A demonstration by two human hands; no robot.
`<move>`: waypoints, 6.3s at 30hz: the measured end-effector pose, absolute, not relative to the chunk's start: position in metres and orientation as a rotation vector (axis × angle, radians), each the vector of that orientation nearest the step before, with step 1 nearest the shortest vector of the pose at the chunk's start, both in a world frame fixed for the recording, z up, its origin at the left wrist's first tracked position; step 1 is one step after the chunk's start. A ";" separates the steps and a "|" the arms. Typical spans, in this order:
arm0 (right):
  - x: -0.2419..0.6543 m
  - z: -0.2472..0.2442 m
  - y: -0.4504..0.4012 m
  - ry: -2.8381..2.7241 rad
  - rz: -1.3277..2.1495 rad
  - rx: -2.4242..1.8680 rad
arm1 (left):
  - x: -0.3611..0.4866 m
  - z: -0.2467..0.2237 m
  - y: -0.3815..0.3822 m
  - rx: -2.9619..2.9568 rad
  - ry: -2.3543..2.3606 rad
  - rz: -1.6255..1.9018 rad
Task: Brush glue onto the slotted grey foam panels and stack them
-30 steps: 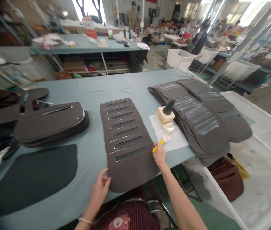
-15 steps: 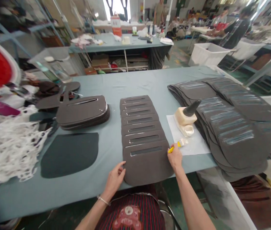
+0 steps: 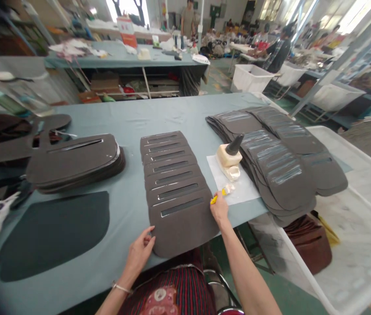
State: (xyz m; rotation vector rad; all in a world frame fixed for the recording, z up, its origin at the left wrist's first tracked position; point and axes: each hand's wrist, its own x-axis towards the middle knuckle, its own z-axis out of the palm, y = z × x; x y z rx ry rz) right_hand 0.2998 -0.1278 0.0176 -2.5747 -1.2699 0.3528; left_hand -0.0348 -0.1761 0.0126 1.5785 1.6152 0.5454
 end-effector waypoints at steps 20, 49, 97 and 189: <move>0.296 0.021 -0.123 -1.331 0.340 -2.711 | -0.037 0.021 -0.173 1.772 1.670 0.412; 0.294 0.015 -0.123 -1.323 0.288 -2.741 | -0.023 0.005 -0.075 1.878 1.658 0.520; 0.146 0.073 -0.144 -1.429 0.736 -1.663 | -0.044 0.016 -0.165 2.156 1.672 0.679; 0.426 0.121 -0.091 -0.773 -0.174 -2.213 | -0.053 0.013 -0.123 1.618 1.817 0.756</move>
